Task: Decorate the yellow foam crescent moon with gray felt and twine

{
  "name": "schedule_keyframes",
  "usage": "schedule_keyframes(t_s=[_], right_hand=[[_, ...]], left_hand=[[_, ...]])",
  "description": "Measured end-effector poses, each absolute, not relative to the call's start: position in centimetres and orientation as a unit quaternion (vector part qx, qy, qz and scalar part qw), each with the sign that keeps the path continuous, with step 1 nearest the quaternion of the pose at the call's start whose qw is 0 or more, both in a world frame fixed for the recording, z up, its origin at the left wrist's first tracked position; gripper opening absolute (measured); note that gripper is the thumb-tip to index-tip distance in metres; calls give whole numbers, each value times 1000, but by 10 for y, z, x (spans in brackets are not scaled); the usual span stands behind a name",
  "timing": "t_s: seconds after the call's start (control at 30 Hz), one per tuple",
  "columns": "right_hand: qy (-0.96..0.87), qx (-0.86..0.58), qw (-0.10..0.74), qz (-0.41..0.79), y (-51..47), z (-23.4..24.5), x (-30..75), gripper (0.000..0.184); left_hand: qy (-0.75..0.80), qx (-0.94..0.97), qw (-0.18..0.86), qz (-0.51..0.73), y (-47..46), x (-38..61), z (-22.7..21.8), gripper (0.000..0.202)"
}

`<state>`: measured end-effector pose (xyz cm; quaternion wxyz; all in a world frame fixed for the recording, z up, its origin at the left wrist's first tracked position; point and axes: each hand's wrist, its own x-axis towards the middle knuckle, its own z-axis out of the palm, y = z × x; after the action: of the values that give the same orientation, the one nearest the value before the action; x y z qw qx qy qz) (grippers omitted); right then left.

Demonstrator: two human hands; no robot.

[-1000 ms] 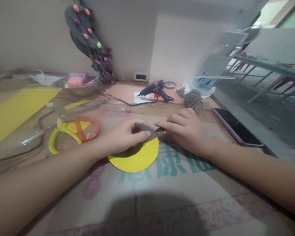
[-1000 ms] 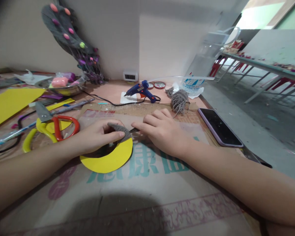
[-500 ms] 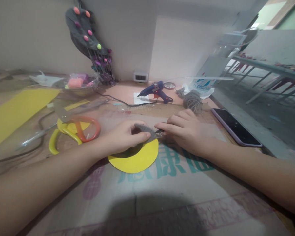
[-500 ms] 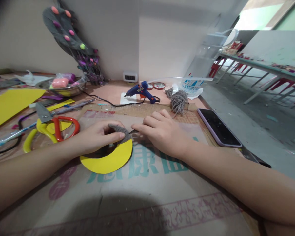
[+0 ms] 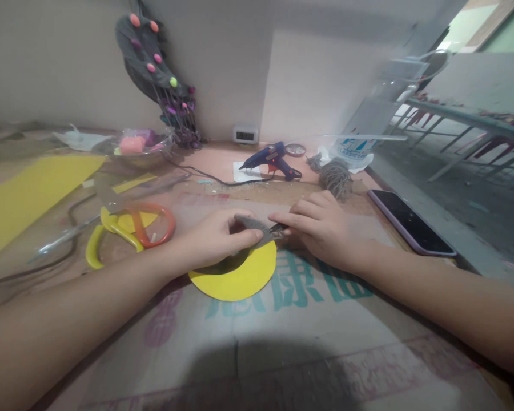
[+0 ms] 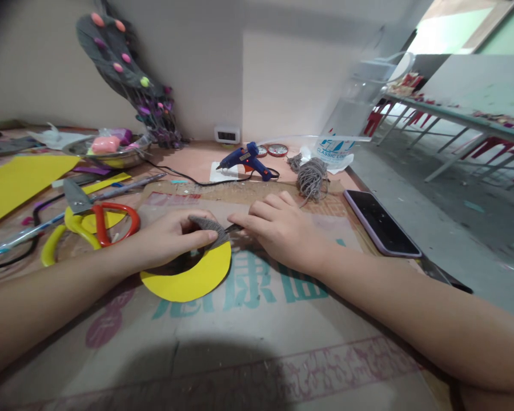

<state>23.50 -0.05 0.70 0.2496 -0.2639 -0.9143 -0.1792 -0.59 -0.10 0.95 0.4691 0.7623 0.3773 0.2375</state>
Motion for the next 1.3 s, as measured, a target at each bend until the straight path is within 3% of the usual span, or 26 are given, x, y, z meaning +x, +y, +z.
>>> schedule_keyframes(t_s=[0.67, 1.3], right_hand=[[-922, -267, 230, -163, 0, 6, 234, 23], [-912, -292, 271, -96, -4, 11, 231, 32]], left_hand=[[380, 762, 469, 234, 0, -6, 7, 18], [399, 738, 487, 243, -3, -5, 13, 18]])
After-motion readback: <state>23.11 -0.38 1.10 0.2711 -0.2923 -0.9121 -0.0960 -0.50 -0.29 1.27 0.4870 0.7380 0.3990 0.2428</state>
